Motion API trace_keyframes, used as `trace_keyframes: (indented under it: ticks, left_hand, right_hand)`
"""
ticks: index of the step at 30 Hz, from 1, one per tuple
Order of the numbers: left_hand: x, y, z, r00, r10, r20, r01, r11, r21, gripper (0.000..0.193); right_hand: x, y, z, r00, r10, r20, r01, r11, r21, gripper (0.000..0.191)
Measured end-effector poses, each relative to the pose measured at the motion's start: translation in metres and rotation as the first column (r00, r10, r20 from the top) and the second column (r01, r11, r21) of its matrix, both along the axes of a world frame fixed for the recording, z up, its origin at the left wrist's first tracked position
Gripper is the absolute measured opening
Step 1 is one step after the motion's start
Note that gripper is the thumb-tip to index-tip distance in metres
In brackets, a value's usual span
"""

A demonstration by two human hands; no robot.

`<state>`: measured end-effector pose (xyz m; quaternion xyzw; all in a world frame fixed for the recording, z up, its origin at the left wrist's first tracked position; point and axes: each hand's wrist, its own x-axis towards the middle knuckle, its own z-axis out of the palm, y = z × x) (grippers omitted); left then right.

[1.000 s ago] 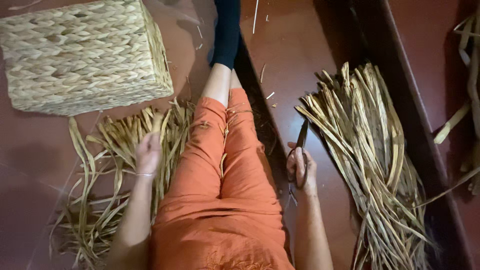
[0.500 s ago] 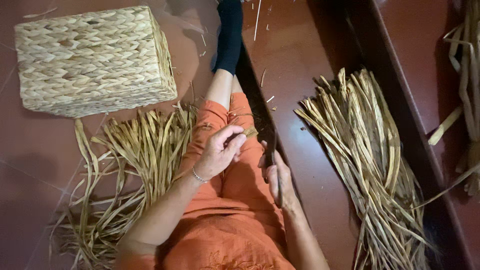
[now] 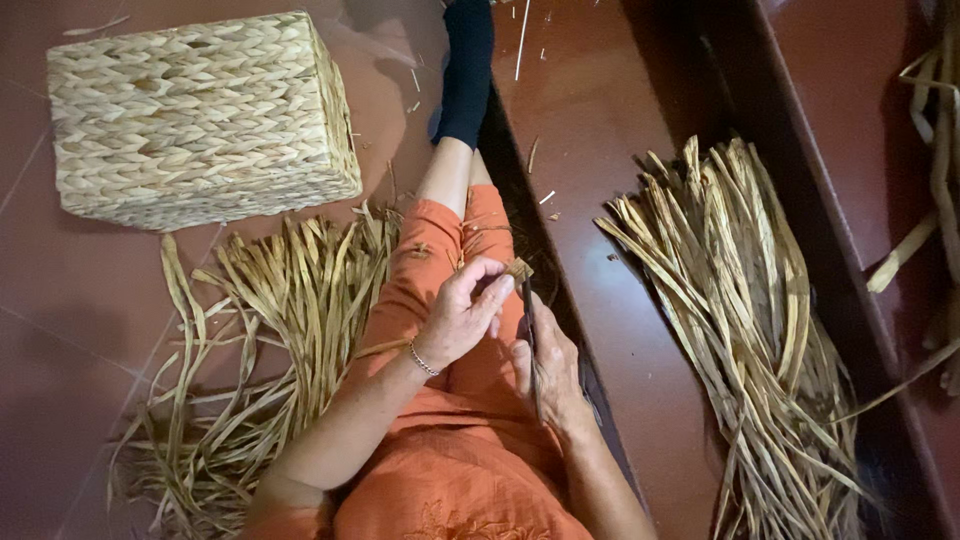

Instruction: The person sits on the floor and trims dried palm leaf strips with scissors, cutting off ends and splitting strips one at a time, placing trimmed strips aside. They then gather the trimmed strips and bundle them together, aligning the ends by hand.

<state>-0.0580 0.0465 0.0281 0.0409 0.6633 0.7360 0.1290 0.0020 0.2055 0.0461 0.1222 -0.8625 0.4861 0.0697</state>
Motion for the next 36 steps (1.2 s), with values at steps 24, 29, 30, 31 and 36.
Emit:
trace_keyframes:
  ticks: [24,29,30,31,36]
  left_hand:
    - [0.008,0.012,-0.022,0.999,-0.050,0.020,0.050,0.999,-0.007,0.016]
    - [0.009,0.011,-0.021,0.993,-0.068,0.093,0.067,0.998,0.011,0.018]
    - [0.009,0.012,-0.021,0.993,-0.071,0.098,0.070,0.997,0.015,0.018]
    - [0.010,0.012,-0.022,0.992,-0.075,0.103,0.074,0.997,0.019,0.018]
    - [0.011,0.018,-0.022,0.999,-0.030,-0.032,0.030,1.000,0.001,0.020]
  right_hand:
    - [0.008,-0.002,-0.030,0.989,-0.125,0.077,0.123,0.992,0.030,0.063]
    - [0.008,0.000,-0.040,0.956,-0.147,0.254,0.181,0.976,-0.118,0.062]
    - [0.007,0.003,-0.041,0.937,-0.167,0.307,0.216,0.967,-0.133,0.062]
    - [0.006,0.006,-0.042,0.932,-0.184,0.311,0.242,0.957,-0.158,0.059]
    - [-0.004,0.012,-0.038,0.890,-0.257,0.377,0.361,0.902,-0.235,0.032]
